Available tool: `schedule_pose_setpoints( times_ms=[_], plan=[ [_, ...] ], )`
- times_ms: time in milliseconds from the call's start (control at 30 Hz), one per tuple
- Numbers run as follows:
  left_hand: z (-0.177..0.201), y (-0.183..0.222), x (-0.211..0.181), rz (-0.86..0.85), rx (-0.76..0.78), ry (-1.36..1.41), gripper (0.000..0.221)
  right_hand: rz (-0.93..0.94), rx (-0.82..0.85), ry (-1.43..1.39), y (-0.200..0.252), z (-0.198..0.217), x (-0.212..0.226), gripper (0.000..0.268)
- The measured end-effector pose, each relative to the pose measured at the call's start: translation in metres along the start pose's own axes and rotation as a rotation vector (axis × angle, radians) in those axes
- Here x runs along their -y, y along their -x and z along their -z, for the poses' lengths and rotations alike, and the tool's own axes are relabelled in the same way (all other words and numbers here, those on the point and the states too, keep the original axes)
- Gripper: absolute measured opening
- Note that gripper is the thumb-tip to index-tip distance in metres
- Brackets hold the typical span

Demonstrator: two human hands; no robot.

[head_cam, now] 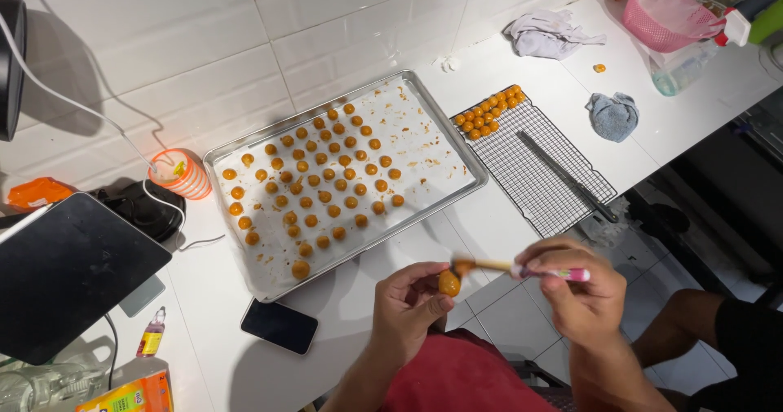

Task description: Applying egg wash to small cookies using a brush and transferring them from a baking tray to a cooling rack.

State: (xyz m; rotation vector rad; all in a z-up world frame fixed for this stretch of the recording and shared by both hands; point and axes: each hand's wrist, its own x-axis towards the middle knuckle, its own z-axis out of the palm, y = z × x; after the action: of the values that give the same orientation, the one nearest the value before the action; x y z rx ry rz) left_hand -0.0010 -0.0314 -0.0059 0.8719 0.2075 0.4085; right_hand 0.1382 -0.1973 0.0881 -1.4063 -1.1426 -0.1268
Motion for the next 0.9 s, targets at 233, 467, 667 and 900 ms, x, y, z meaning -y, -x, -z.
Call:
schedule_pose_setpoints(
  times_ms=[233, 467, 667, 900],
  plan=[
    [-0.001, -0.002, 0.001, -0.112, 0.066, 0.018, 0.045, -0.098, 0.01, -0.279, 0.01, 0.006, -0.01, 0.022],
    [0.0, -0.001, 0.002, -0.043, 0.046, 0.019, 0.042, -0.1, -0.022, -0.198, 0.012, 0.005, -0.012, 0.023],
    [0.002, -0.001, 0.003, -0.045, 0.046, 0.032, 0.042, -0.091, -0.038, -0.181, 0.013, 0.004, -0.012, 0.023],
    [0.003, -0.003, 0.002, -0.067, 0.026, -0.026, 0.044, -0.072, -0.093, 0.055, 0.005, -0.002, -0.006, 0.021]
  ],
)
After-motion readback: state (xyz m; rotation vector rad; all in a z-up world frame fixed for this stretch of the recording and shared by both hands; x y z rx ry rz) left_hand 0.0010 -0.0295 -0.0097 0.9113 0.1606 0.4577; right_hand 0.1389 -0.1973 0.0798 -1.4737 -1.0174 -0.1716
